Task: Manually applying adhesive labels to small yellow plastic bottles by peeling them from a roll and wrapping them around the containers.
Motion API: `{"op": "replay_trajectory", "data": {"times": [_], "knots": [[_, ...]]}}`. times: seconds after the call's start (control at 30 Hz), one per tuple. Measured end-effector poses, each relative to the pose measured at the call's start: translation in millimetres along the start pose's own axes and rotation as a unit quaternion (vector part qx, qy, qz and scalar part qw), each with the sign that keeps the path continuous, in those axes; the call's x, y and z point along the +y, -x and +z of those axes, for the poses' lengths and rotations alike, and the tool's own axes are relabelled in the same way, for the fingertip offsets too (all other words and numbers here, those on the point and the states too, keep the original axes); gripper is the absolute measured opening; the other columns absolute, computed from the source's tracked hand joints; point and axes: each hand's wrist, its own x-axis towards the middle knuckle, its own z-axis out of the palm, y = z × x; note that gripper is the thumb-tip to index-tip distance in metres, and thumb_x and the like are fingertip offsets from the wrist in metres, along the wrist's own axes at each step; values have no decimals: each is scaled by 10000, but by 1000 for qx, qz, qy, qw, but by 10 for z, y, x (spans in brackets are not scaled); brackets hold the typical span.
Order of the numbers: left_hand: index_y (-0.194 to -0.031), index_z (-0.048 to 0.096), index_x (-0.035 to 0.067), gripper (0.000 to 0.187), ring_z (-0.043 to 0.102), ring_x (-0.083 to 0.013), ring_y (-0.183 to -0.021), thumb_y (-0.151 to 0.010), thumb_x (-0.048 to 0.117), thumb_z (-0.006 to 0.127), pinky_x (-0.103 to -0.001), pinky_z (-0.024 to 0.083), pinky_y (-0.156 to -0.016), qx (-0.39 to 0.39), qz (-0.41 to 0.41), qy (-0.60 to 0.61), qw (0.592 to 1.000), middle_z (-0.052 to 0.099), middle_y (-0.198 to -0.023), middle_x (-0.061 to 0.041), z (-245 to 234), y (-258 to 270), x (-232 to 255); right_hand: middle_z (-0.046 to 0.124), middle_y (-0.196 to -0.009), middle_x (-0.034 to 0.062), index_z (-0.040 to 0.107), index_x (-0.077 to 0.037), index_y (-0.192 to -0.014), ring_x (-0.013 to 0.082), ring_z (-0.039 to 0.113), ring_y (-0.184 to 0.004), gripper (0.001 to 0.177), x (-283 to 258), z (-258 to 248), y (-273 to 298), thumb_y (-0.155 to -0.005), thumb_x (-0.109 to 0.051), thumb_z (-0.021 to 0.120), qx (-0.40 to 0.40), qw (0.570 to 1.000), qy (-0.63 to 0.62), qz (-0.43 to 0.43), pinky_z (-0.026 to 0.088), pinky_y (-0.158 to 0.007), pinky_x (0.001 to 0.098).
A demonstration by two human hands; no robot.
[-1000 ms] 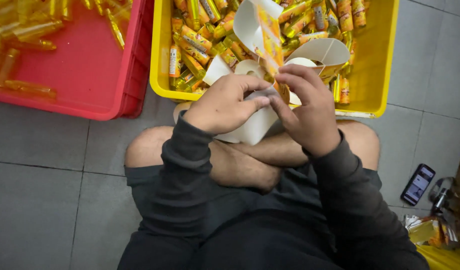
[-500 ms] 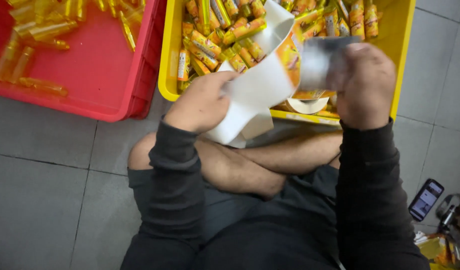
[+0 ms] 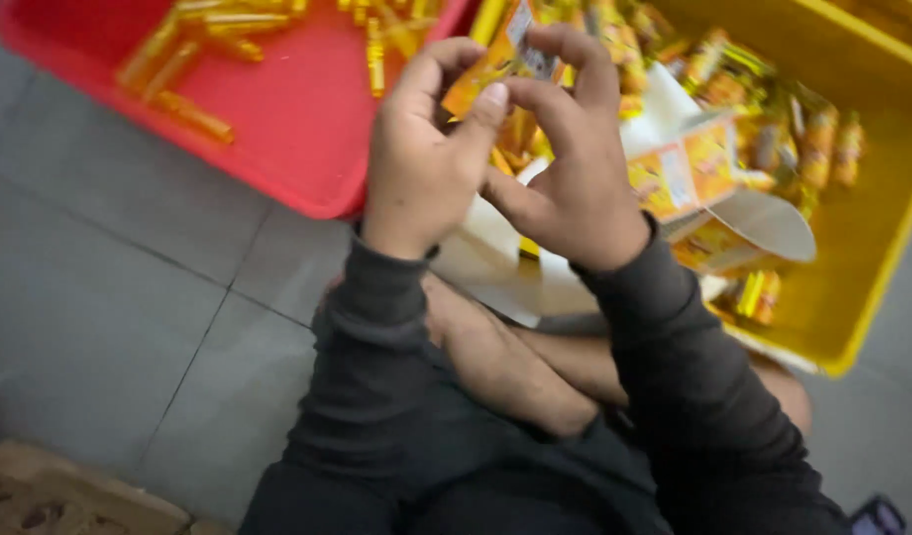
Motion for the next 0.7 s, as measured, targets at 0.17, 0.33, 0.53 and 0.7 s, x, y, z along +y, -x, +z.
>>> {"op": "replay_trajectory", "data": {"times": [0.17, 0.33, 0.53, 0.7], "knots": [[-1158, 577, 22, 182, 622, -137, -878, -984, -23, 601, -263, 565, -796, 23, -12, -35, 999, 653, -1056, -66, -712, -162, -286, 502, -1351, 194, 450, 38, -1391, 324, 523, -1231, 511, 434, 363, -524, -994, -87, 746, -98, 980, -167, 37, 464, -1050, 407], [-1176, 600, 6, 225, 651, -137, -803, -953, -14, 627, -260, 584, -723, 33, -22, -86, 996, 696, -1096, -109, -1140, -422, -712, 654, -962, 9, 669, 18, -1203, 50, 580, -792, 178, 837, 904, -981, -1067, -96, 651, -241, 909, -289, 180, 497, -702, 175], [-1226, 560, -5, 261, 702, -179, -874, -979, -6, 477, -286, 606, -762, 34, -44, 144, 988, 715, -1103, -138, -1317, -934, -1792, 640, -854, 8, 671, -28, -1006, 64, 570, -701, 137, 1442, 1478, -1153, -1119, -75, 610, -168, 917, -292, 215, 500, -657, 191], [-1062, 656, 159, 265, 710, -209, -754, -806, 230, 664, -344, 602, -738, 58, -229, -283, 930, 729, -851, -28, -1120, -1302, -3319, 669, -905, 35, 689, 1, -1094, 91, 628, -743, 231, 1551, 1533, -1097, -1030, -195, 585, -45, 914, -277, 294, 602, -658, 209]]}}
